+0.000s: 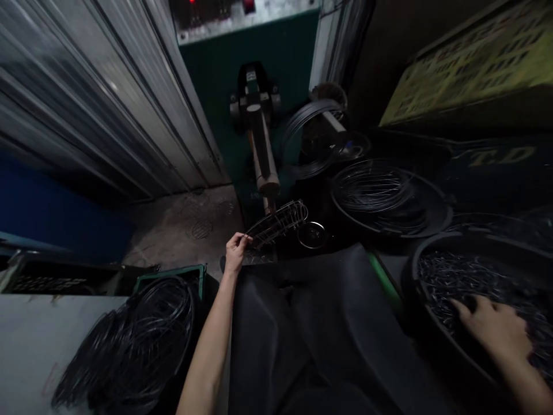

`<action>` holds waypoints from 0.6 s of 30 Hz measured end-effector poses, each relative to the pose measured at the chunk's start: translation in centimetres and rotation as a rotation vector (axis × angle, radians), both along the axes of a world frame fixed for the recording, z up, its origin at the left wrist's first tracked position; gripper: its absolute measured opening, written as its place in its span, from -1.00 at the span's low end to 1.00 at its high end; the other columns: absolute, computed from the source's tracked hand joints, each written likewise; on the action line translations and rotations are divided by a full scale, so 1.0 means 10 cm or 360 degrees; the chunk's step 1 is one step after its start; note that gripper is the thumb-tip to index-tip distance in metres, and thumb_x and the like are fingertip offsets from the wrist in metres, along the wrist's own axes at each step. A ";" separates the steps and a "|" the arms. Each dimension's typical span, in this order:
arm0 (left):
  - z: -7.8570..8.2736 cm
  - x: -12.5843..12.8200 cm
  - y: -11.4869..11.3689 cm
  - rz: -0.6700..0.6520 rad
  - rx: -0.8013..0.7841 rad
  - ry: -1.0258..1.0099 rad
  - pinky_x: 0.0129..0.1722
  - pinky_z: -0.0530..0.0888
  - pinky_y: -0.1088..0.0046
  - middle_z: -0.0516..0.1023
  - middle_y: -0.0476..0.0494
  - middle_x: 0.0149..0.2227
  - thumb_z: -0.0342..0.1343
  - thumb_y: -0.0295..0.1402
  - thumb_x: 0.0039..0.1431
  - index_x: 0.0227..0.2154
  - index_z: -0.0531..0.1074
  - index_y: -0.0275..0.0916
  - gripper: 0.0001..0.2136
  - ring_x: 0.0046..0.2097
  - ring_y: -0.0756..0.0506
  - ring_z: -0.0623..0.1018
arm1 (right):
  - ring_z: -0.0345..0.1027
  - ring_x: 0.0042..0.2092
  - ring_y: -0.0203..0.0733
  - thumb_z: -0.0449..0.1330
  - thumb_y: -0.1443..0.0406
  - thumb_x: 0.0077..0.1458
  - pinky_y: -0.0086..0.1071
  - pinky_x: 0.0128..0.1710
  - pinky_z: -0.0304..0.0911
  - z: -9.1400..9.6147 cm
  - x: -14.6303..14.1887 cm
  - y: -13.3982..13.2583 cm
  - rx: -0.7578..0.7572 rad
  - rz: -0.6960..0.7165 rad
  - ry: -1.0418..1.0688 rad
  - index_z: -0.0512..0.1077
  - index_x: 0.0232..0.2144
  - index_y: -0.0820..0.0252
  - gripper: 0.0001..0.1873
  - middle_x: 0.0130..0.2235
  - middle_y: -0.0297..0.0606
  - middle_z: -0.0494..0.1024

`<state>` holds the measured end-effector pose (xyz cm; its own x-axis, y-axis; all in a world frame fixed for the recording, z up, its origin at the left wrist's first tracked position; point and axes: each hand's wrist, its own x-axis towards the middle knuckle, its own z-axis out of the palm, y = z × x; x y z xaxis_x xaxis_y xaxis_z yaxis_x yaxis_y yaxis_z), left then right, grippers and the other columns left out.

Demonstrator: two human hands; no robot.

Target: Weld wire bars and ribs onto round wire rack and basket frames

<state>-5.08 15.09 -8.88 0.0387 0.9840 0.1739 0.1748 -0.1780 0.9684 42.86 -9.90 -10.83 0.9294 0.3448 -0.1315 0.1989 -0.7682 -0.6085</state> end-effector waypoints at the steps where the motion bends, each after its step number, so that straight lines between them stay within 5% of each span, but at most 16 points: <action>1: 0.02 0.01 -0.04 0.0015 0.0018 -0.0007 -0.29 0.41 0.47 0.48 -0.04 -0.49 0.06 -0.01 0.09 -0.49 0.39 -0.23 -0.66 -0.41 0.00 0.45 | 0.13 -0.35 -0.06 0.24 0.15 -0.31 0.01 -0.26 -0.21 0.01 -0.01 0.02 -0.0026 -0.0021 0.0006 0.15 -0.79 0.03 -0.68 -0.54 -0.47 -0.09; 7: 0.19 0.09 -0.43 0.0174 -0.0024 -0.0023 -0.43 0.31 0.55 0.36 0.03 -0.58 0.12 -0.08 0.08 -0.51 0.41 -0.24 -0.70 -0.48 0.04 0.36 | -0.39 -0.51 -0.37 0.10 -0.14 -0.09 -0.10 -0.34 -0.24 0.05 -0.07 0.03 0.0152 0.0318 -0.0269 0.20 -0.86 0.03 -0.45 -0.61 -0.38 0.00; 13: 0.31 0.28 -0.68 0.0217 -0.0108 -0.0031 -0.47 0.24 0.56 0.29 0.07 -0.58 0.14 -0.09 0.06 -0.50 0.41 -0.27 -0.69 -0.50 0.06 0.28 | -0.33 -0.59 -0.36 0.13 -0.15 -0.05 -0.22 -0.48 -0.21 0.16 0.04 0.11 -0.0187 0.0136 -0.0178 0.15 -0.96 0.08 -0.32 -0.68 -0.24 0.06; 18: 0.40 0.43 -0.77 0.0180 -0.0133 -0.0056 -0.47 0.21 0.54 0.26 0.06 -0.57 0.14 -0.17 0.09 -0.50 0.39 -0.26 -0.75 -0.50 0.06 0.25 | -0.30 -0.66 -0.41 0.13 -0.05 0.05 -0.20 -0.56 -0.10 0.26 0.03 0.11 -0.0363 0.0258 -0.0207 0.16 -0.93 0.09 -0.34 -0.72 -0.23 0.10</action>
